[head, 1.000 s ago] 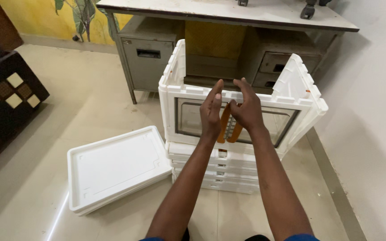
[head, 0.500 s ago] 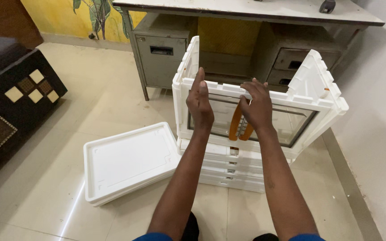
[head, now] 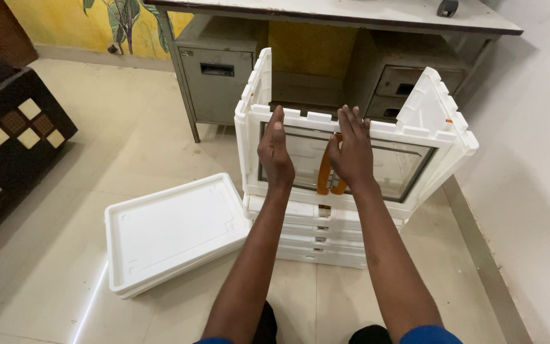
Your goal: The person assembles a white plastic crate by unfolding its sides, inserting a frame, and securing the lid. They then open the crate, remove the frame, and place it on a stack of lids before repeating the process with another crate.
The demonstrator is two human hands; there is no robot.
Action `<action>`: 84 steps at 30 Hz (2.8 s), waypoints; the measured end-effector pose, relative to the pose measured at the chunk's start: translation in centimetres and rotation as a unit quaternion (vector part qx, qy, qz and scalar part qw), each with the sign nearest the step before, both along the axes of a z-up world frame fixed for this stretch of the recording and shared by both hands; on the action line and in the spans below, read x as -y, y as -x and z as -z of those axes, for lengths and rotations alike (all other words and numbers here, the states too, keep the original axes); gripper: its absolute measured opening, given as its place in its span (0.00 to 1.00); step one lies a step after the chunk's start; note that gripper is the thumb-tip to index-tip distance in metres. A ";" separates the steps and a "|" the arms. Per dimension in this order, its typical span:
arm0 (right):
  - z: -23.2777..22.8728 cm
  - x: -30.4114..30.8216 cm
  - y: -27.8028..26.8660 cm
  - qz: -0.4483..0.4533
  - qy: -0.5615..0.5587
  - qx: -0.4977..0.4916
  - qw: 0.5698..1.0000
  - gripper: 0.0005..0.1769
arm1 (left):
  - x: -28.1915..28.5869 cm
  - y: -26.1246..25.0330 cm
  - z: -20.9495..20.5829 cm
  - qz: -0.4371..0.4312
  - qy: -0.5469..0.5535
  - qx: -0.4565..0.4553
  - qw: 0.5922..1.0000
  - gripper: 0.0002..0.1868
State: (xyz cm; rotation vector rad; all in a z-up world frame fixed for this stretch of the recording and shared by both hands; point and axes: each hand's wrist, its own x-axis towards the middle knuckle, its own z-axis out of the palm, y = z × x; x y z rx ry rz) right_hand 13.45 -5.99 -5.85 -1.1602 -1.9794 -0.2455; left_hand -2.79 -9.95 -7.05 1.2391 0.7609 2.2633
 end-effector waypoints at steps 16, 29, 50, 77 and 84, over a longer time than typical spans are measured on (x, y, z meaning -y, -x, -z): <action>1.6 3.2 -3.5 -0.142 0.104 -0.341 0.924 0.39 | 2.5 1.2 1.2 0.009 0.031 0.023 0.999 0.40; 3.4 7.1 -10.5 -0.162 0.103 -0.505 0.841 0.41 | 3.9 4.1 4.4 -0.020 0.009 0.075 0.997 0.41; 2.9 7.8 -17.5 -0.151 0.015 -0.570 0.807 0.40 | 4.7 1.8 3.6 0.001 0.020 0.045 0.999 0.38; 6.7 2.0 -8.6 -0.022 0.061 -0.234 0.970 0.20 | 2.9 -4.6 6.8 0.078 0.098 0.017 0.992 0.39; 11.4 2.8 -5.4 -0.015 0.091 -0.157 0.983 0.23 | 2.9 -3.1 9.5 0.082 0.126 0.050 0.987 0.39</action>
